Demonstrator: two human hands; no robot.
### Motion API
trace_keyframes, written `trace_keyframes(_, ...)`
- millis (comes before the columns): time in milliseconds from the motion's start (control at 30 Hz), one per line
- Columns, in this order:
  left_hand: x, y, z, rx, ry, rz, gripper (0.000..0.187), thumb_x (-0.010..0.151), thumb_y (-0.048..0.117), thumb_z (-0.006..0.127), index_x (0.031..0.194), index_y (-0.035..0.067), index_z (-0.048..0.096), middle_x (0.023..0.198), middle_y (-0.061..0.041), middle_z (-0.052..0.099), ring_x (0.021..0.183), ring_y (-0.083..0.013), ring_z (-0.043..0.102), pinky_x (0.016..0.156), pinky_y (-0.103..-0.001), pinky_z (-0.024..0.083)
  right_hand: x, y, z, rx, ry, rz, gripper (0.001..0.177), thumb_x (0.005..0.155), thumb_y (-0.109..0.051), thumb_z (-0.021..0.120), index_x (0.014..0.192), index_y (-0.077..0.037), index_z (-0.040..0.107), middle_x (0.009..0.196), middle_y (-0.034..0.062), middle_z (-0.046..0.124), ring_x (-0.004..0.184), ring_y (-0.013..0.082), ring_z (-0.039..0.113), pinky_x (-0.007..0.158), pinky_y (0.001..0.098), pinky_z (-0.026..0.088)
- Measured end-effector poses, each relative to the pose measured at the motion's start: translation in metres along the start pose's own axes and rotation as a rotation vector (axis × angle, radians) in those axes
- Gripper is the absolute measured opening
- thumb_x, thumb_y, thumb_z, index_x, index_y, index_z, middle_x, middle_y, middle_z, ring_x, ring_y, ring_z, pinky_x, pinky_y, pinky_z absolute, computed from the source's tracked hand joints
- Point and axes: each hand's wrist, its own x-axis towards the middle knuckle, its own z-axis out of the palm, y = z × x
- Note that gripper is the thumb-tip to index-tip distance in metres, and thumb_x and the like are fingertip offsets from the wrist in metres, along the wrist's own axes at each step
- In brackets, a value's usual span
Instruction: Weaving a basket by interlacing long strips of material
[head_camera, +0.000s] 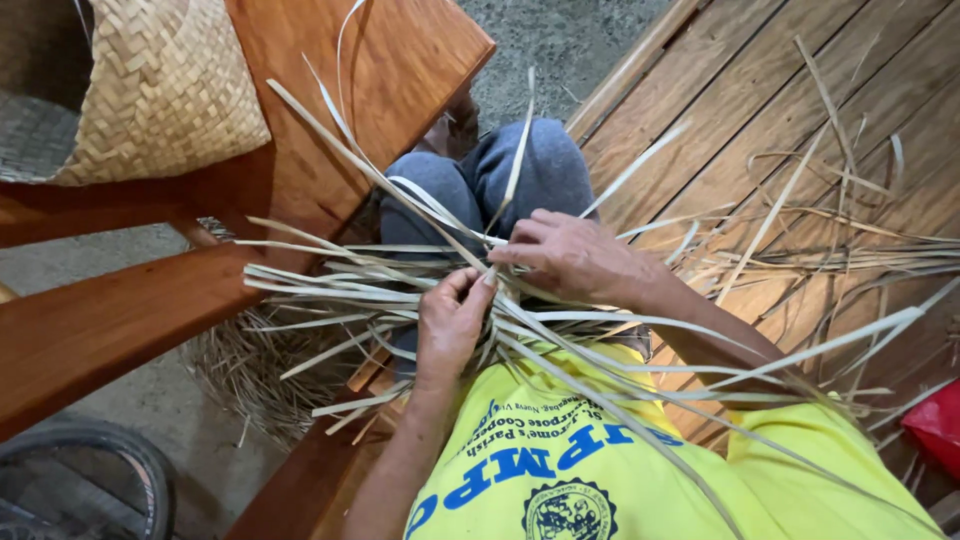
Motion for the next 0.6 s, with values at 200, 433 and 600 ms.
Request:
trace_keyframes(200, -0.008, 0.018, -0.003, 0.281, 0.113, 0.369, 0.008, 0.091, 0.018, 0.071, 0.087, 0.011, 0.073, 0.084, -0.013, 0.071, 0.084, -0.0359, 0.072, 0.075, -0.043, 0.057, 0.016, -0.004, 0.007, -0.044, 0.067, -0.050, 0.020, 0.096, -0.019, 0.061, 0.116, -0.014, 0.064, 0.095, 0.0076, 0.056, 0.086, 0.0309, 0.057, 0.075, 0.0415, 0.051)
trace_keyframes(433, 0.005, 0.005, -0.011, 0.147, -0.041, 0.322, 0.009, 0.088, 0.007, 0.069, 0.092, 0.009, 0.076, 0.089, -0.013, 0.071, 0.091, -0.0344, 0.071, 0.085, -0.044, 0.054, 0.009, -0.004, 0.007, 0.417, 0.067, 0.022, 0.013, 0.098, -0.020, 0.061, 0.108, -0.017, 0.069, 0.095, 0.0061, 0.063, 0.090, 0.0314, 0.065, 0.083, 0.0415, 0.054)
trace_keyframes(600, 0.014, 0.013, -0.019, 0.266, -0.103, 0.419, 0.019, 0.087, 0.007, 0.070, 0.098, 0.019, 0.079, 0.096, -0.005, 0.071, 0.099, -0.0328, 0.067, 0.093, -0.045, 0.050, -0.017, 0.008, 0.027, 0.570, 0.151, 0.063, 0.025, 0.102, -0.028, 0.059, 0.116, -0.012, 0.073, 0.113, 0.0120, 0.070, 0.101, 0.0322, 0.068, 0.090, 0.0415, 0.054)
